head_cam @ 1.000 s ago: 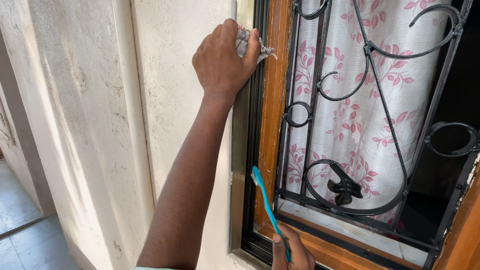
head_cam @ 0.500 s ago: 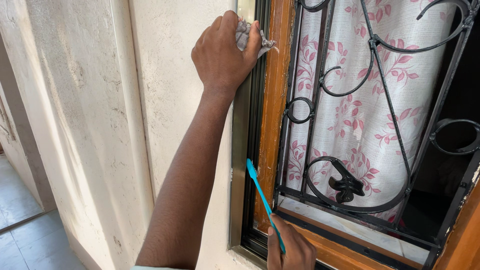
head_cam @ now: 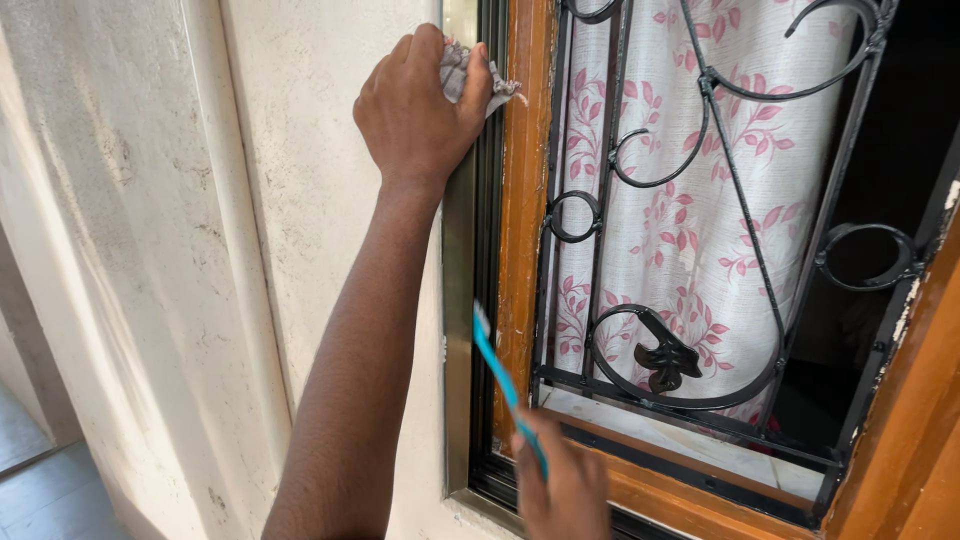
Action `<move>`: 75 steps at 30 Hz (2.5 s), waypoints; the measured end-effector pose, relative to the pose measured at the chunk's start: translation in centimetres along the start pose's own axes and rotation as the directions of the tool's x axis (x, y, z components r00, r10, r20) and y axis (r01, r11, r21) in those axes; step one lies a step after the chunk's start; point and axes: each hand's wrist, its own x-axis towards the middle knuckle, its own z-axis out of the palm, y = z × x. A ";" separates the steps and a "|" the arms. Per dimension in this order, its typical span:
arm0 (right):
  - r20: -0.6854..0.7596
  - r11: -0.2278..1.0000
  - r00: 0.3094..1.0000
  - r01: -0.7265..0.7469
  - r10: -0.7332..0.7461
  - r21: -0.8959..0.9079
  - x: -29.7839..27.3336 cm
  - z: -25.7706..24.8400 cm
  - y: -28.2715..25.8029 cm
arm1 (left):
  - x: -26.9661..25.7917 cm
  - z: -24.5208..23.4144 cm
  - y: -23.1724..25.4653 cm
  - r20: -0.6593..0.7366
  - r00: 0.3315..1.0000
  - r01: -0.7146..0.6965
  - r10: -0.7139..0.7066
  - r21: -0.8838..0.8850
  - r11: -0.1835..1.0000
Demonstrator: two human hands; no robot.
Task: The person cleans a window frame and grille using a cloth and a toothbrush. They wipe the metal grille and frame, then use the toothbrush to scrub the frame edges before wiping again.
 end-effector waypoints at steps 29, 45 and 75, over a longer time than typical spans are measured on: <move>-0.388 0.904 0.825 0.424 -0.410 -0.053 12.0 -5.2 -11.2 | 1.1 -7.2 -2.1 0.578 0.789 0.598 -0.209 -0.644 0.477; -0.375 0.792 0.700 0.570 -0.608 -0.219 18.5 -9.6 -13.7 | -19.1 -18.0 18.5 0.776 0.548 0.477 0.312 -0.597 0.645; -0.198 0.832 0.813 0.502 -0.547 -0.237 20.8 -13.2 -16.0 | -18.2 -17.6 21.1 0.722 0.620 0.296 0.307 -0.578 0.761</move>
